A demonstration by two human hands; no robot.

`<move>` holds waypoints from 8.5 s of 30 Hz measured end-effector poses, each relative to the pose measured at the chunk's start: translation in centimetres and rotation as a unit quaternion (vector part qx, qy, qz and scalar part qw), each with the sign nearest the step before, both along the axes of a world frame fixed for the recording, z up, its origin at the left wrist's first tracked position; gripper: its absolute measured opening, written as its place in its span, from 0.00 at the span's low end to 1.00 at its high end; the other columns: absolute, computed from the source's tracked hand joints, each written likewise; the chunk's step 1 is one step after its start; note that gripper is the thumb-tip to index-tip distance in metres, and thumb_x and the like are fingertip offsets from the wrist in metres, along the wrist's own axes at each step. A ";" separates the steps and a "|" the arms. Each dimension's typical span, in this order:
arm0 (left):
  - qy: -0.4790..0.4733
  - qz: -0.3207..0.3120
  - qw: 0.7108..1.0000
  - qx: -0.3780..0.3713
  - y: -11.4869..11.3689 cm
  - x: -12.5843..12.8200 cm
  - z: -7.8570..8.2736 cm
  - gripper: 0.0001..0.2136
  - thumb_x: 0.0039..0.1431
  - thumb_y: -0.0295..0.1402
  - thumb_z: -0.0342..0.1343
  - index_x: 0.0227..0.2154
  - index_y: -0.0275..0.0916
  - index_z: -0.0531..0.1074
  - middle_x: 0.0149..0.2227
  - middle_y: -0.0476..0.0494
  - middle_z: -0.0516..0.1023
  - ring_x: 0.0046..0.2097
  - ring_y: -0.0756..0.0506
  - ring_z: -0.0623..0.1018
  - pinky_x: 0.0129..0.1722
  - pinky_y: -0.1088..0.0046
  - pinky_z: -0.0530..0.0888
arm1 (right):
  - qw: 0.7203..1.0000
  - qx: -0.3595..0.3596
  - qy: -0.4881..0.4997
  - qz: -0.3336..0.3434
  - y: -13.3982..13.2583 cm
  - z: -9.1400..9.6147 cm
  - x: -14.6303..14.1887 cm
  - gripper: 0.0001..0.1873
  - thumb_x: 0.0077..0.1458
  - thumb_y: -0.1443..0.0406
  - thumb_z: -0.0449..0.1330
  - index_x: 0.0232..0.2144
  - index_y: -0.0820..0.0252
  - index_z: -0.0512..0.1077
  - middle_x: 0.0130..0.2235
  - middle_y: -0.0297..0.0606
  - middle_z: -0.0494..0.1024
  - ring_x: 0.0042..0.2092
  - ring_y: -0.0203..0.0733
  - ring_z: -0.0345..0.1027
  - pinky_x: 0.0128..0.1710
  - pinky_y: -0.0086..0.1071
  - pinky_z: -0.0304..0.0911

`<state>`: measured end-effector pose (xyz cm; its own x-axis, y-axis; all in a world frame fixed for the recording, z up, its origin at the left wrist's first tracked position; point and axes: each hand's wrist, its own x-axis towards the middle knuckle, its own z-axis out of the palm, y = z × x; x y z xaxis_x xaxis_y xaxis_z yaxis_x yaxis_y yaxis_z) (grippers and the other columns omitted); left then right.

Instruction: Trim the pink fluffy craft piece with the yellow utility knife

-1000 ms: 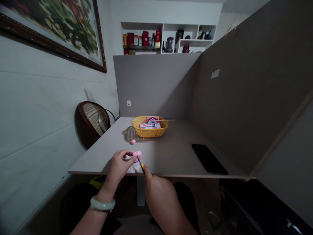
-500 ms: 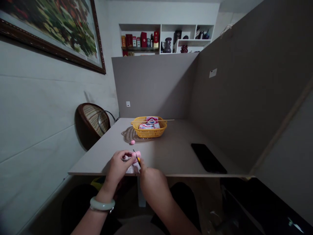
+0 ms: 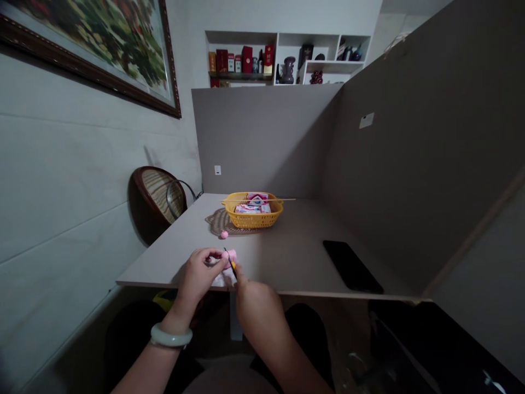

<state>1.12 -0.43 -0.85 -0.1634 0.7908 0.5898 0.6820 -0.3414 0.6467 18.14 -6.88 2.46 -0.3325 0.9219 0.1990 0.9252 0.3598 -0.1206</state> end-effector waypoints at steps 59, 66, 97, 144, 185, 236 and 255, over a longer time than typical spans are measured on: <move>-0.042 -0.014 0.998 -0.037 -0.1 0.0 0.1 0.08 0.54 0.38 0.61 0.31 0.40 0.78 0.33 0.44 0.81 0.36 0.45 0.78 0.36 0.71 0.72 | 1.000 -0.007 -0.015 0.002 0.0 0.5 -0.1 0.27 0.64 0.70 0.48 0.65 0.59 0.59 0.34 0.43 0.84 0.32 0.45 0.79 0.24 0.29 0.57; -0.044 -0.016 0.998 -0.041 -0.2 -0.1 0.1 0.06 0.54 0.37 0.60 0.30 0.41 0.78 0.33 0.46 0.81 0.36 0.46 0.78 0.37 0.72 0.72 | 1.000 -0.012 -0.016 0.017 -1.8 0.2 1.6 0.26 0.64 0.71 0.48 0.63 0.61 0.62 0.36 0.43 0.84 0.33 0.45 0.79 0.25 0.29 0.57; 0.009 -0.011 1.000 -0.006 -0.1 -0.1 -0.1 0.06 0.57 0.37 0.58 0.33 0.42 0.76 0.35 0.45 0.79 0.41 0.45 0.77 0.41 0.69 0.72 | 0.999 -0.028 0.028 0.000 -0.9 0.2 1.1 0.24 0.67 0.67 0.48 0.64 0.55 0.61 0.38 0.43 0.84 0.36 0.45 0.79 0.28 0.28 0.62; 0.203 -0.109 0.973 0.010 -2.4 -0.2 1.6 0.10 0.57 0.33 0.59 0.43 0.43 0.73 0.44 0.44 0.78 0.49 0.41 0.72 0.50 0.62 0.70 | 0.984 -0.013 0.178 0.000 -3.3 -3.7 6.2 0.26 0.64 0.65 0.45 0.61 0.57 0.65 0.35 0.38 0.84 0.32 0.44 0.79 0.29 0.30 0.66; 0.150 -0.323 0.922 -0.155 3.7 -2.7 3.1 0.19 0.47 0.37 0.67 0.43 0.44 0.75 0.49 0.43 0.74 0.56 0.40 0.70 0.51 0.65 0.72 | 0.998 0.004 0.060 0.022 -0.5 -2.9 2.5 0.26 0.64 0.69 0.50 0.63 0.55 0.63 0.37 0.40 0.84 0.32 0.40 0.78 0.27 0.26 0.61; 0.103 -0.328 0.920 -0.187 4.8 -4.2 2.7 0.20 0.45 0.41 0.65 0.42 0.40 0.79 0.42 0.44 0.79 0.44 0.42 0.76 0.44 0.68 0.72 | 1.000 -0.011 -0.003 0.008 -1.3 -1.8 1.6 0.24 0.65 0.68 0.49 0.63 0.57 0.63 0.37 0.42 0.84 0.35 0.44 0.79 0.27 0.27 0.61; 0.102 -0.335 0.922 -0.167 4.9 -4.0 2.9 0.21 0.45 0.39 0.65 0.43 0.36 0.79 0.41 0.41 0.80 0.45 0.41 0.76 0.45 0.68 0.70 | 0.999 -0.023 -0.029 0.018 -1.6 0.5 1.9 0.23 0.65 0.67 0.52 0.61 0.54 0.67 0.36 0.41 0.84 0.34 0.46 0.79 0.29 0.29 0.63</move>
<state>-2.89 4.51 2.05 0.5145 0.8173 0.2595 0.5093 -0.5347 0.6743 20.07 -8.45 2.98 -0.3746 0.9172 0.1360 0.9181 0.3874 -0.0841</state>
